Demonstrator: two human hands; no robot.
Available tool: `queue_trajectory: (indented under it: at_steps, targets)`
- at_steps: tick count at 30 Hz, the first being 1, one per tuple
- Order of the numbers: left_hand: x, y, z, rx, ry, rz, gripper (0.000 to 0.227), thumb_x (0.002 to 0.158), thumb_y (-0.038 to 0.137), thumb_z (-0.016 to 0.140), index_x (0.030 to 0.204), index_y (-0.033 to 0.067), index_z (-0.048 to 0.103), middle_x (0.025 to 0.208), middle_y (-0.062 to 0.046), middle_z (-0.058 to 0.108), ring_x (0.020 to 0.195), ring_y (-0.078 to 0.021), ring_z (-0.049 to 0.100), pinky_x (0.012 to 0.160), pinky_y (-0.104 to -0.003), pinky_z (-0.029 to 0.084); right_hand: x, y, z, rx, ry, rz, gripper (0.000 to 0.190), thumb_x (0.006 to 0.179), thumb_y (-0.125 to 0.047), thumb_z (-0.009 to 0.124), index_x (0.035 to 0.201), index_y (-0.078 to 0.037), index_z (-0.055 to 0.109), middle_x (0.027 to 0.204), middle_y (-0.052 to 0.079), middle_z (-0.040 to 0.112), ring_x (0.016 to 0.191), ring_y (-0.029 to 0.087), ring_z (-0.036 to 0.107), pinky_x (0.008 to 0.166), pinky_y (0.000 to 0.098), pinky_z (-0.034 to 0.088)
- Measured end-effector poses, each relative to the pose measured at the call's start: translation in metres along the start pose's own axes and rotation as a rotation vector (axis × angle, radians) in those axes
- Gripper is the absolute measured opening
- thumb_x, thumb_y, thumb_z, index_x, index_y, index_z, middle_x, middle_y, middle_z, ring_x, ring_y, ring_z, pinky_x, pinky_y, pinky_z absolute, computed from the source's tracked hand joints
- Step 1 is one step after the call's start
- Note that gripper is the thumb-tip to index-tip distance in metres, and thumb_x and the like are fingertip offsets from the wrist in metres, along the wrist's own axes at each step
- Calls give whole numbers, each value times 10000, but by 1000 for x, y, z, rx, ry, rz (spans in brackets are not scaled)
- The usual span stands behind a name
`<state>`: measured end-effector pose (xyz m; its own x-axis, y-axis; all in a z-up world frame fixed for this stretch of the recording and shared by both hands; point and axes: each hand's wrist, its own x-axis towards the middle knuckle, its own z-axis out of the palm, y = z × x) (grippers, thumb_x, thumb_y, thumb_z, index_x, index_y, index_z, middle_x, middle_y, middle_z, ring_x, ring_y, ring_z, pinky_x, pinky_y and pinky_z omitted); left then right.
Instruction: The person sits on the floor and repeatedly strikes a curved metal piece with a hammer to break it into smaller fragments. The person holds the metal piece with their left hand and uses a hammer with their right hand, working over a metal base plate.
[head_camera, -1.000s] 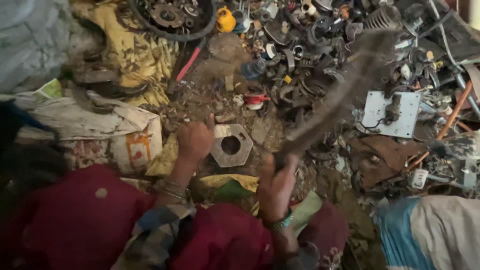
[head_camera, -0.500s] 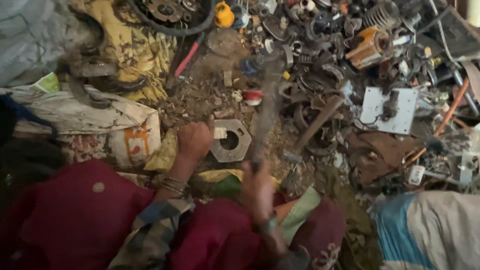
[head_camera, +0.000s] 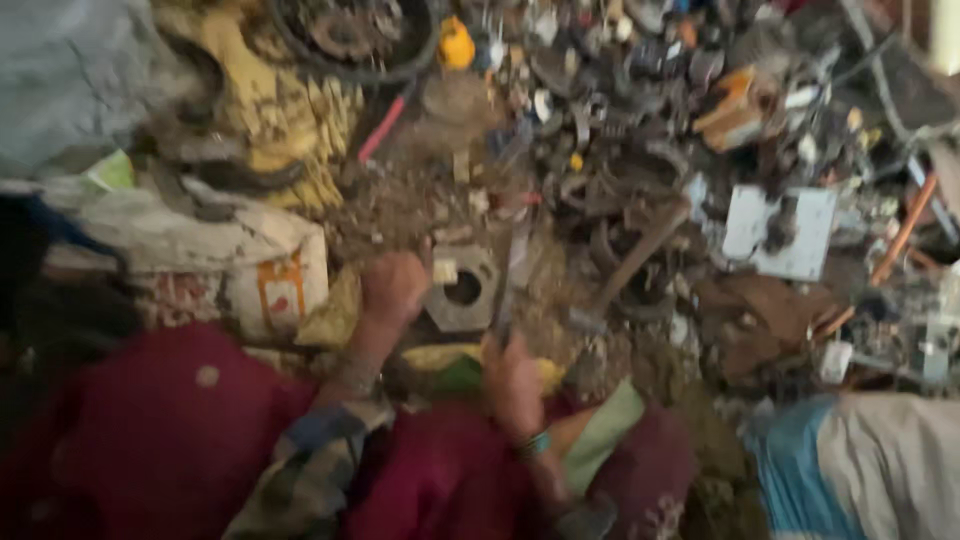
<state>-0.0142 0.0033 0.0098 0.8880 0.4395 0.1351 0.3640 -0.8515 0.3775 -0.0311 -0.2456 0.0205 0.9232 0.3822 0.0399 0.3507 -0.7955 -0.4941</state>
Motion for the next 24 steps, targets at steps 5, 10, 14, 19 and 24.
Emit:
queue_trajectory:
  at_steps: [5, 10, 14, 19, 24]
  targets:
    - [14, 0, 9, -114, -70, -115, 750, 1110, 459, 389, 592, 18, 706, 528, -197, 622, 491, -361, 651, 491, -501, 528, 3, -20, -52, 662, 382, 103, 410, 1054, -319, 607, 1267, 18, 516, 912, 168, 645, 603, 233, 588, 495, 433, 490]
    - [10, -1, 29, -128, -30, -75, 647, 1049, 441, 434, 659, 17, 729, 645, -220, 681, 581, -378, 688, 485, -512, 545, 16, -11, 21, 9, 64, -49, 365, 1054, -285, 601, 1283, -14, 516, 944, 186, 658, 680, 293, 613, 574, 465, 511]
    - [20, -8, 38, -62, 173, 34, 484, 926, 377, 512, 660, 48, 746, 660, -205, 700, 628, -385, 698, 589, -539, 548, 22, -13, 36, -79, -131, -55, 335, 1054, -257, 596, 1296, -40, 516, 969, 200, 669, 740, 340, 634, 637, 491, 528]
    - [10, -6, 38, -85, -108, -101, 707, 1135, 452, 403, 677, 20, 723, 650, -220, 696, 595, -361, 702, 592, -486, 566, 5, -25, -27, 220, 438, -222, 245, 1046, -165, 591, 1263, -63, 539, 1042, 198, 673, 833, 387, 651, 727, 507, 562]
    - [7, 1, 30, -134, 131, -51, 603, 1006, 417, 466, 599, 55, 727, 614, -217, 676, 563, -383, 673, 542, -515, 555, 8, -12, 4, 320, 316, -12, 277, 1066, -236, 591, 1247, -41, 514, 924, 228, 677, 759, 410, 614, 656, 533, 493]
